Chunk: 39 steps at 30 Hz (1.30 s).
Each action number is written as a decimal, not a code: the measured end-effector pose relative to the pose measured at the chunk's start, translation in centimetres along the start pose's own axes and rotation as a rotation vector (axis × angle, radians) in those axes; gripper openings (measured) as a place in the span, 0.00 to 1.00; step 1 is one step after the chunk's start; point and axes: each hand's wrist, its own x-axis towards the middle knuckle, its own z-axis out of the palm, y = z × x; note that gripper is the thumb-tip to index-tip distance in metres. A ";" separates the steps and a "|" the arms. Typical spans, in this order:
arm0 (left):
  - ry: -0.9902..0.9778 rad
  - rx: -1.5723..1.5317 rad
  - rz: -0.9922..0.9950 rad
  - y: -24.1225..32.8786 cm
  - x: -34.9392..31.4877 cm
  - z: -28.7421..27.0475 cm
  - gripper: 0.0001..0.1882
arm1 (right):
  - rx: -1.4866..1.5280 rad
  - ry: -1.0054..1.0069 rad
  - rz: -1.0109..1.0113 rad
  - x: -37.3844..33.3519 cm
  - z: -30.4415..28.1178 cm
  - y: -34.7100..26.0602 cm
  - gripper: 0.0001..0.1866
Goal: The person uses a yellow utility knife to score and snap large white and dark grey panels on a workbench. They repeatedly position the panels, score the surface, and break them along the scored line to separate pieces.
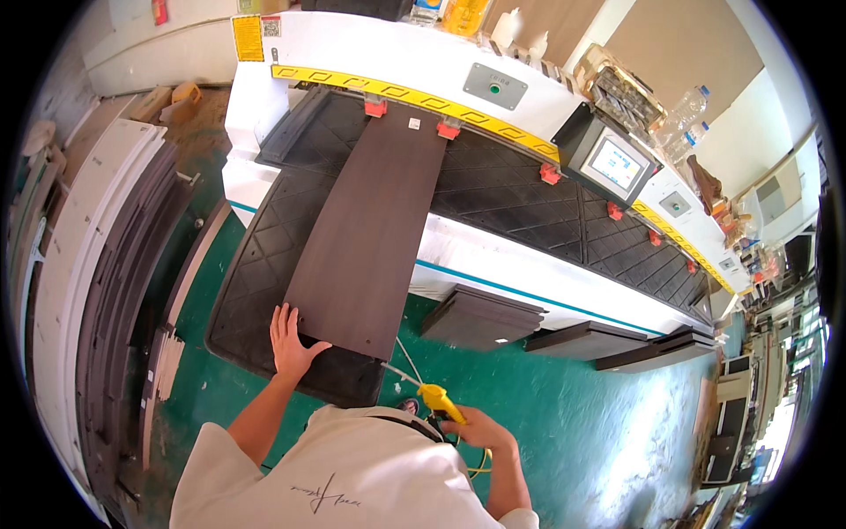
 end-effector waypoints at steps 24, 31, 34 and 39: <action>-0.054 0.010 -0.034 0.4 -0.4 -0.8 0.53 | 1.617 0.015 -0.137 2.2 3.5 1.1 0.41; -0.032 -0.003 -0.011 0.1 -0.4 -0.6 0.53 | 1.458 0.200 -0.129 1.5 2.8 2.0 0.37; -0.023 0.002 0.011 -0.1 -0.4 -0.5 0.53 | 1.449 0.257 -0.109 1.2 2.9 2.2 0.38; -0.030 0.019 0.017 0.2 -0.4 -0.5 0.53 | 1.402 0.289 -0.114 0.8 3.5 1.8 0.40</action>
